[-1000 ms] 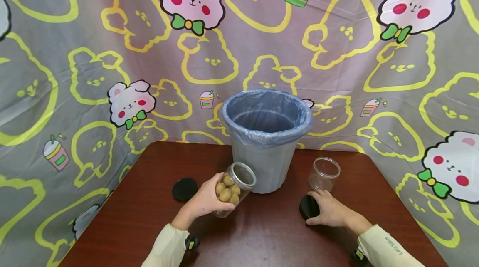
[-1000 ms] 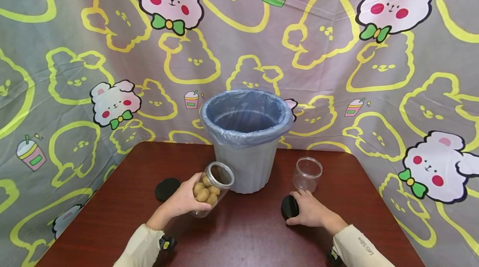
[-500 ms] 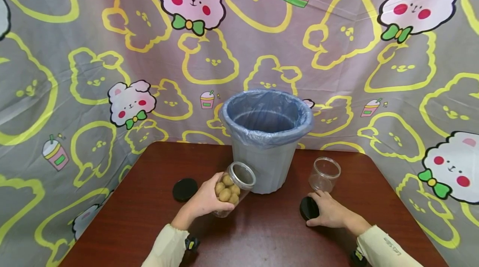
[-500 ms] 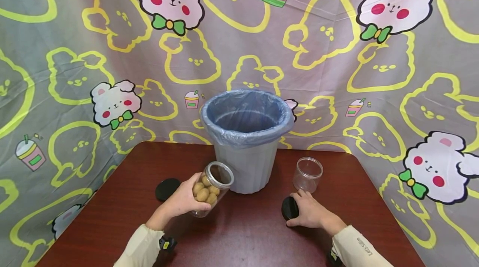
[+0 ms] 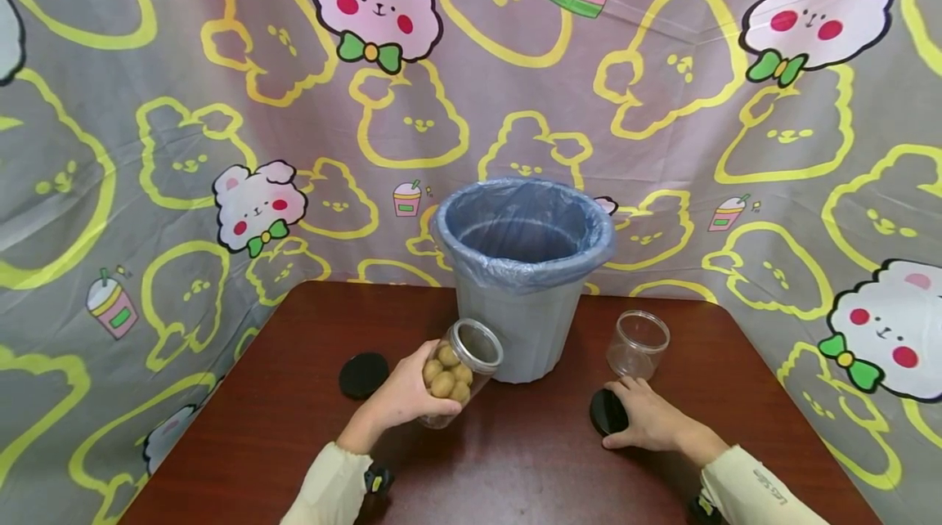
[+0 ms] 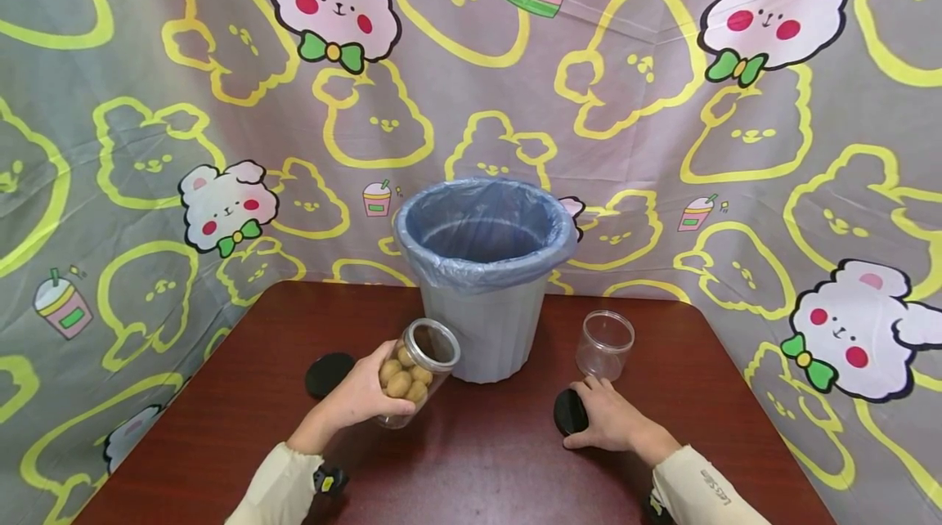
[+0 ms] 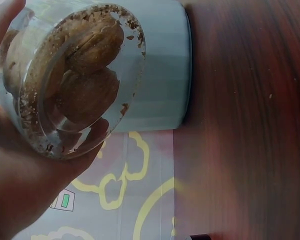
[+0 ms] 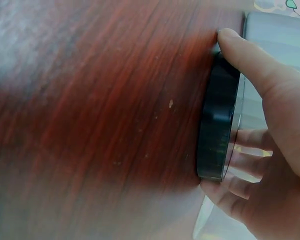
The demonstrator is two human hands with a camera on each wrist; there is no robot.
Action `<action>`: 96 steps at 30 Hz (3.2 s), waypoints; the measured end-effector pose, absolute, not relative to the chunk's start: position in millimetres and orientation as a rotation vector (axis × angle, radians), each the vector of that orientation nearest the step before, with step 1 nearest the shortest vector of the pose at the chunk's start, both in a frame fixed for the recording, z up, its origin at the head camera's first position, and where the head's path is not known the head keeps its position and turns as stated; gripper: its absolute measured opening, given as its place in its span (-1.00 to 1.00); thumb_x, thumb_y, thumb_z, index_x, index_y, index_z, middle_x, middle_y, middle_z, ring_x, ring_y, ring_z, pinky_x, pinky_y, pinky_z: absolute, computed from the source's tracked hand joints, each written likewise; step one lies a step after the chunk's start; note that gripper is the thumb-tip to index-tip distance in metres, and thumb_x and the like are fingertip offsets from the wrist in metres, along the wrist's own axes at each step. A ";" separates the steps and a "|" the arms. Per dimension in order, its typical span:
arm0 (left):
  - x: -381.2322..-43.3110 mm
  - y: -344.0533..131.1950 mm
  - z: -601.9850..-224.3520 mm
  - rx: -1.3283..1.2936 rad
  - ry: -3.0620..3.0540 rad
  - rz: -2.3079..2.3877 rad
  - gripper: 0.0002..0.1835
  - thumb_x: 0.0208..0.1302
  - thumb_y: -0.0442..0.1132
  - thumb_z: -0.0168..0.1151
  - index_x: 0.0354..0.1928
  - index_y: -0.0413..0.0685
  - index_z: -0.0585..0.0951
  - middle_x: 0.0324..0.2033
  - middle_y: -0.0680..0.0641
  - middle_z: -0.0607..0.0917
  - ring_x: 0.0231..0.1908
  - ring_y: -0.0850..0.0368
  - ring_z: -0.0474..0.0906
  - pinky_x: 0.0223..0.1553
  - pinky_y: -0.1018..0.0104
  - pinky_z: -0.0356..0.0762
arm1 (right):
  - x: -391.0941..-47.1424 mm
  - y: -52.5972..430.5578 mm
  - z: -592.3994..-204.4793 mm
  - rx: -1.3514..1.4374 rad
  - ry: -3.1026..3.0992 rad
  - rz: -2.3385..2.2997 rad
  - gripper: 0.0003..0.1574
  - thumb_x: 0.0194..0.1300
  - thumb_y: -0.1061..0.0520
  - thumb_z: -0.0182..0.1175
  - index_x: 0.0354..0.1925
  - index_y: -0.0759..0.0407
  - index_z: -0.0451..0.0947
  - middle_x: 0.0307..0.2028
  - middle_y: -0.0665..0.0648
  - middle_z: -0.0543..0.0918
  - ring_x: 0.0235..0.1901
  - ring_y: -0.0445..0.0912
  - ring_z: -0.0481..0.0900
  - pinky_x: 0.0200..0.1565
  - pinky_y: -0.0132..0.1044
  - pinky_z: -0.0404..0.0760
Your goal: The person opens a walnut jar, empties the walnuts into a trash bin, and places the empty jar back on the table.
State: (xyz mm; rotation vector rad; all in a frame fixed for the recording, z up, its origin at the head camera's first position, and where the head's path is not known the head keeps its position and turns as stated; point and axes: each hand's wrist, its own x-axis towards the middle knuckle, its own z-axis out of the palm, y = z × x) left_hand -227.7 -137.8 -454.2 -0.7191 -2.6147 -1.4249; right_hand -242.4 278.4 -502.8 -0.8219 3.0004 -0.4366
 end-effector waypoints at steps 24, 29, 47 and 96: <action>-226.7 -138.5 -450.2 -0.717 -2.613 -1.434 -0.03 -0.31 0.01 0.61 0.23 0.00 0.32 -0.11 0.07 0.55 -0.19 0.17 0.51 -0.17 0.22 0.48 | -242.4 277.6 -500.0 -0.820 3.001 -0.419 0.17 -0.28 -0.40 0.45 0.10 0.35 0.39 -0.06 0.18 0.47 -0.02 0.13 0.38 -0.06 0.03 0.44; -226.5 -138.6 -448.7 -0.718 -2.608 -1.429 -0.03 -0.32 -0.01 0.61 0.23 0.00 0.33 -0.11 0.08 0.55 -0.19 0.16 0.51 -0.16 0.22 0.48 | -240.9 276.6 -498.6 -0.810 2.997 -0.421 0.17 -0.28 -0.38 0.46 0.11 0.36 0.39 -0.06 0.19 0.47 -0.03 0.13 0.38 -0.06 0.03 0.45; -222.6 -142.8 -429.2 -0.686 -2.561 -1.502 -0.03 -0.31 -0.04 0.62 0.24 0.02 0.32 -0.10 0.02 0.55 -0.18 0.10 0.50 -0.17 0.15 0.49 | -239.8 272.8 -481.2 -0.798 2.965 -0.530 0.10 -0.01 -0.36 0.33 0.22 0.39 0.31 0.14 0.34 0.38 0.13 0.23 0.33 0.04 0.10 0.40; -213.3 -166.3 -318.0 -0.610 -2.500 -1.443 -0.09 -0.17 -0.34 0.54 0.26 -0.25 0.25 -0.07 -0.25 0.53 -0.15 -0.06 0.44 -0.15 0.11 0.44 | -267.6 259.2 -342.6 -0.738 3.250 -1.115 -0.52 0.47 0.09 -0.09 0.15 0.43 0.38 0.01 0.37 0.49 -0.02 0.21 0.47 -0.06 0.13 0.47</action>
